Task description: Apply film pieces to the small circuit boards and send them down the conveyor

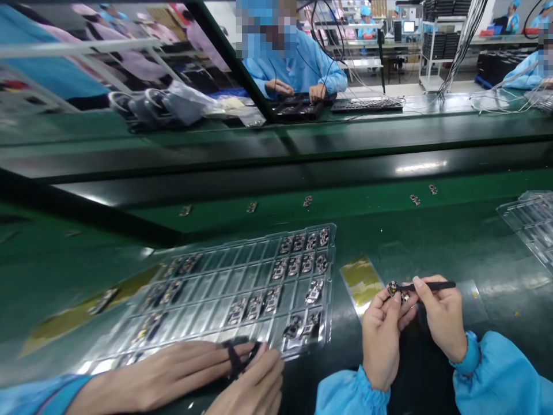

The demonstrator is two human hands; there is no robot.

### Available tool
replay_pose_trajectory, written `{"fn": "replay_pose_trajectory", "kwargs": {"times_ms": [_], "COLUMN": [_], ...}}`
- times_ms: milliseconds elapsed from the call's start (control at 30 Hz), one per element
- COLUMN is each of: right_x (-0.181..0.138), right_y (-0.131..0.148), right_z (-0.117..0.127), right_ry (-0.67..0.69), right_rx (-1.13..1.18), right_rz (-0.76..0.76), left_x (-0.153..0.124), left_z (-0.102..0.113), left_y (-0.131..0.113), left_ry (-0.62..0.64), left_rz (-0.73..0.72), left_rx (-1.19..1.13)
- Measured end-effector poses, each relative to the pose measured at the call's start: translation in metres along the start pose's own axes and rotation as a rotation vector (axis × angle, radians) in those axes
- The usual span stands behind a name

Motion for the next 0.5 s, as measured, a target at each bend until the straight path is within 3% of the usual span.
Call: {"fn": "replay_pose_trajectory", "kwargs": {"times_ms": [367, 500], "right_x": [-0.005, -0.013], "right_y": [-0.001, 0.000], "right_z": [-0.002, -0.001], "right_ry": [0.017, 0.047], "right_rx": [0.016, -0.097], "right_rz": [0.025, 0.158], "left_x": [-0.001, -0.002], "left_z": [-0.001, 0.001], "left_y": [-0.002, -0.001], "left_ry": [0.007, 0.003], "left_rz": [-0.017, -0.072], "left_rx": [-0.028, -0.032]}}
Point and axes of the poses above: each hand's wrist, its own x-axis towards the middle knuckle, its own z-axis out of the back of the hand, y = z × x, the point moved 1 cm from there along x, towards the middle knuckle, and after that the axes turned 4 degrees about -x, right-handed, at the moved point
